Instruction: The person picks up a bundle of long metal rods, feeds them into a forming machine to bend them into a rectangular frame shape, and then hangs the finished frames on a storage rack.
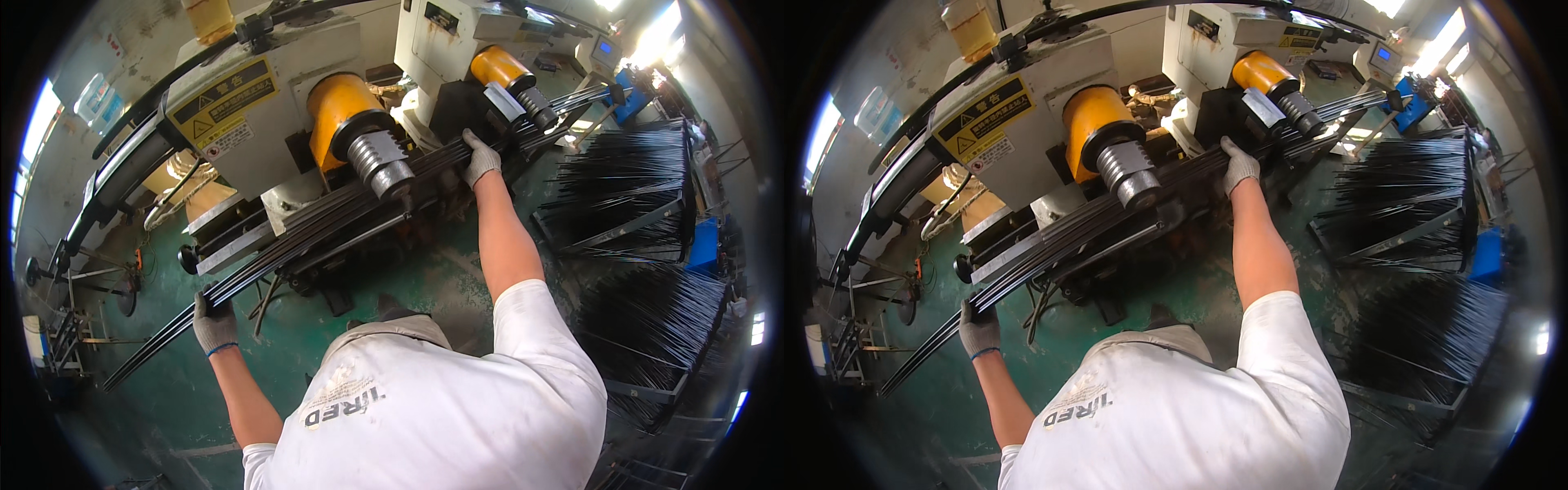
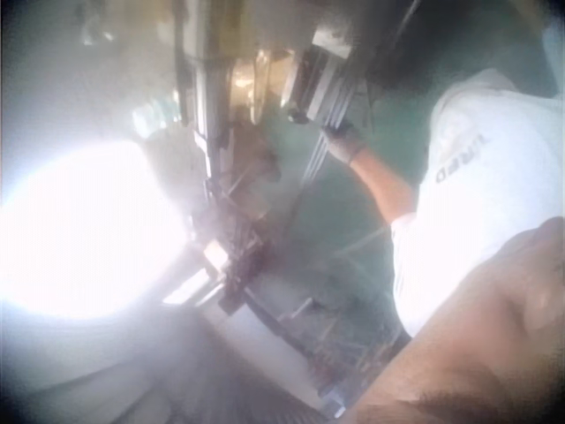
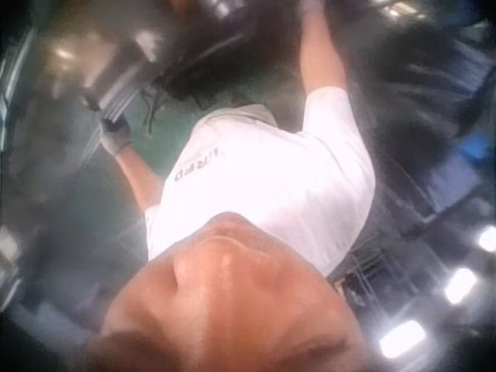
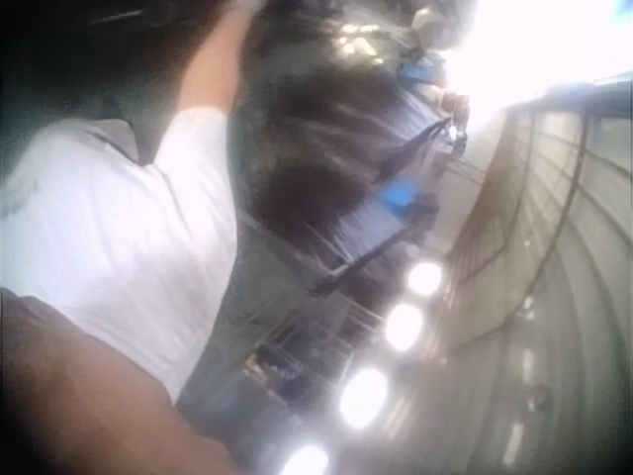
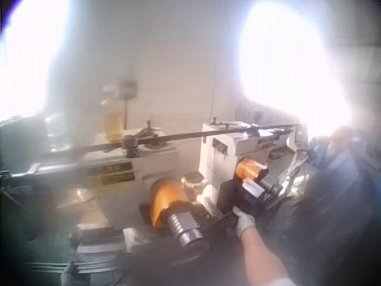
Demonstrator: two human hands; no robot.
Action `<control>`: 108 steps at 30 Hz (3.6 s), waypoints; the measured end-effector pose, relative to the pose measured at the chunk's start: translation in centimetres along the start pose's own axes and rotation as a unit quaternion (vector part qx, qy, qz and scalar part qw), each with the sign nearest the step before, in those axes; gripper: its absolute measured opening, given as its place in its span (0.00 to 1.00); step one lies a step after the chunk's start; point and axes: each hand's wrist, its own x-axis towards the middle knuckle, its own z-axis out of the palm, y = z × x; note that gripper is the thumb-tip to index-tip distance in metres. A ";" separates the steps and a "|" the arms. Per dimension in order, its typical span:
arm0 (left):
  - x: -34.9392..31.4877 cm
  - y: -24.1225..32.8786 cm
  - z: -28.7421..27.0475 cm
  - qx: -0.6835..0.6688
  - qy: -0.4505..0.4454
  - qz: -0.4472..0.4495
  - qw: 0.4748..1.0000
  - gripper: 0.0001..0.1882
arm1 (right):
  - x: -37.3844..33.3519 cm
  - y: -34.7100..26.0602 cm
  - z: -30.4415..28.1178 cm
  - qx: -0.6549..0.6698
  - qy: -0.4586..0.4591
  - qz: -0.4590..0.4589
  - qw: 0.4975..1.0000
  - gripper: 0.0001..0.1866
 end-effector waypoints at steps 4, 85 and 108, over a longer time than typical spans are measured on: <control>1.4 0.7 -0.6 0.007 -0.050 -0.001 0.999 0.16 | 0.9 0.3 -0.1 0.028 0.013 0.050 0.998 0.17; 11.1 46.2 -26.9 0.042 0.320 0.290 0.901 0.14 | -22.3 25.9 -21.2 -0.389 0.381 0.163 0.823 0.31; 13.2 46.8 -28.7 0.086 0.125 0.183 0.971 0.14 | -24.3 26.9 -12.8 -0.318 0.233 0.159 0.905 0.32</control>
